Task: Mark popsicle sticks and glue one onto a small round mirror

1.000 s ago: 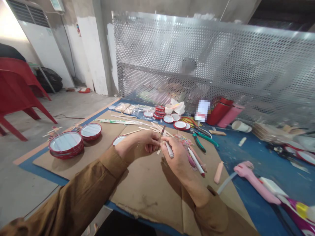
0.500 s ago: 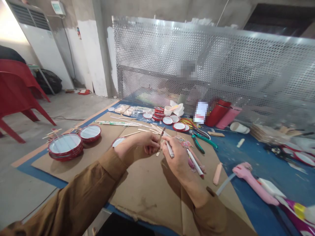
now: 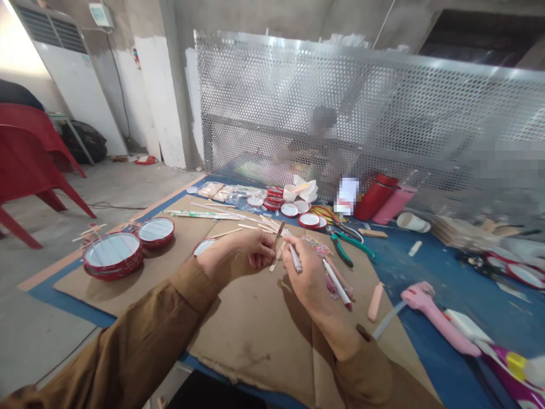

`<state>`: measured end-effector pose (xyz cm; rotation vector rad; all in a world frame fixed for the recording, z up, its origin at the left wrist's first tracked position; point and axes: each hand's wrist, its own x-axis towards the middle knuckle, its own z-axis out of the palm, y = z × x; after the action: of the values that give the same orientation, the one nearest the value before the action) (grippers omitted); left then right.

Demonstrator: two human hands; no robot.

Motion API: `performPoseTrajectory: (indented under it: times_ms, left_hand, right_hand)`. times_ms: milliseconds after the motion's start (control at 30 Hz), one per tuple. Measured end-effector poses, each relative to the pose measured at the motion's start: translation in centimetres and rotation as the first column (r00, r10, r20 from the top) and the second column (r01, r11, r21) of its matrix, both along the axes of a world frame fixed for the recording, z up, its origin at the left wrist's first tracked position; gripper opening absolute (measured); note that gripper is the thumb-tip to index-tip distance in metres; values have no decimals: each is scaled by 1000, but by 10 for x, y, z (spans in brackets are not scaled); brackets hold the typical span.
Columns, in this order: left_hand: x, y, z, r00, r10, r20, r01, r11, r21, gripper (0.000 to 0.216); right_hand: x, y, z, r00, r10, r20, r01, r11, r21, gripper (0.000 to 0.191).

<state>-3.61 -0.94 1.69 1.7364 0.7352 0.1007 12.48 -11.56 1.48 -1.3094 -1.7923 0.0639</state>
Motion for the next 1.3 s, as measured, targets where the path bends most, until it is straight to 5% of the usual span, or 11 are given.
performPoseTrajectory:
  times_ms: [1300]
  left_hand:
    - [-1, 0, 1, 999, -30, 11, 30, 999, 26, 16]
  right_hand:
    - [-4, -1, -2, 998, 47, 30, -47, 999, -3, 22]
